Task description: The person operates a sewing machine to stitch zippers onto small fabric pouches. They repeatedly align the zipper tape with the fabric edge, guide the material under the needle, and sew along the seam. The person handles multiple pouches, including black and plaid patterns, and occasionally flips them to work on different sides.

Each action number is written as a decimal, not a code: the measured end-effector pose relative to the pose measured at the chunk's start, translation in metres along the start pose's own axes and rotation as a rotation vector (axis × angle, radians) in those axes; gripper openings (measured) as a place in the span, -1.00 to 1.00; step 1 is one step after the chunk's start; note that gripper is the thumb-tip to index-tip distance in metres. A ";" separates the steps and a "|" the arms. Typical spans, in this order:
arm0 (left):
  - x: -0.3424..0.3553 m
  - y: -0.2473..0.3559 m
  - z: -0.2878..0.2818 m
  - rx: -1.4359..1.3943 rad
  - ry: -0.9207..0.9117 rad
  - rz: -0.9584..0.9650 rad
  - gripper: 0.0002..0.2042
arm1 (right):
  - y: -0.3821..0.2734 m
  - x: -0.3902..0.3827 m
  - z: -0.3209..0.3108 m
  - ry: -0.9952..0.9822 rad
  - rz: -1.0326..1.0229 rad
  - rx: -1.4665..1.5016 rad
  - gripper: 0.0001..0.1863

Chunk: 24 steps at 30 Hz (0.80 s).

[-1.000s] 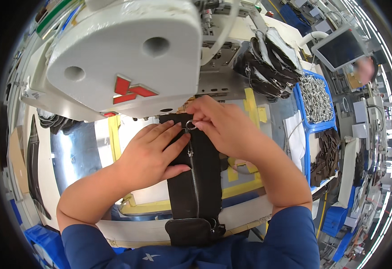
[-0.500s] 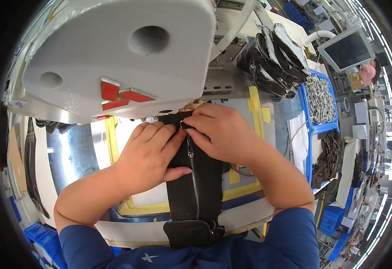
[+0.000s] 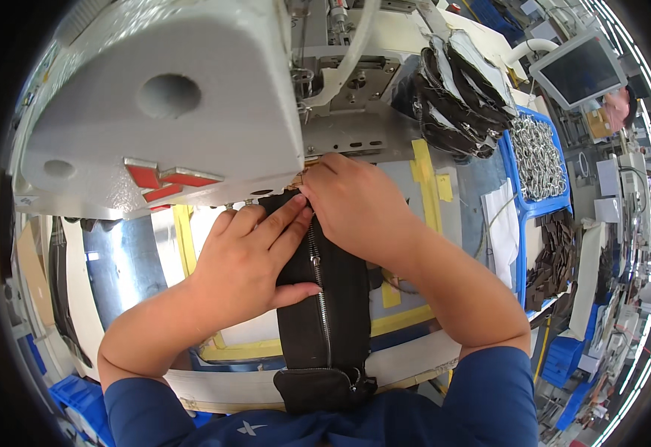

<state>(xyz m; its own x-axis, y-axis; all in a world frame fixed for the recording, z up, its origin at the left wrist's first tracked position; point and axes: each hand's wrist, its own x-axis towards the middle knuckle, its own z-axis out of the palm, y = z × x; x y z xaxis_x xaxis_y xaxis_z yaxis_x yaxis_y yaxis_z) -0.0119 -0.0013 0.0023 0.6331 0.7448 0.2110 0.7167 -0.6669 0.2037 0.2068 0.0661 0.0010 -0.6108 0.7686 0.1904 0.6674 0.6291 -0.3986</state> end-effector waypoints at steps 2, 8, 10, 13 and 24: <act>0.000 0.000 0.000 -0.017 -0.004 -0.009 -0.14 | -0.003 -0.007 -0.002 0.045 -0.018 0.024 -0.83; 0.002 -0.002 -0.001 -0.045 -0.013 -0.018 -0.13 | 0.002 -0.029 0.003 0.069 -0.156 -0.061 -0.60; 0.003 -0.002 -0.002 -0.054 -0.009 -0.018 -0.13 | 0.001 -0.029 0.000 0.046 -0.191 -0.110 -0.58; 0.004 -0.002 -0.001 -0.077 -0.006 -0.022 -0.11 | 0.001 -0.031 0.001 0.052 -0.209 -0.112 -0.58; 0.003 -0.008 0.005 -0.158 0.073 -0.014 -0.18 | -0.001 -0.023 -0.002 0.072 -0.203 -0.132 -0.61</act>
<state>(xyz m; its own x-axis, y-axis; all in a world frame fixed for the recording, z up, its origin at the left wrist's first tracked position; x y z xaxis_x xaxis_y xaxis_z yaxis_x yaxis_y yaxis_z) -0.0140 0.0060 -0.0033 0.5965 0.7540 0.2750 0.6667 -0.6563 0.3533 0.2212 0.0481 -0.0015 -0.7091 0.6283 0.3200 0.5869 0.7774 -0.2261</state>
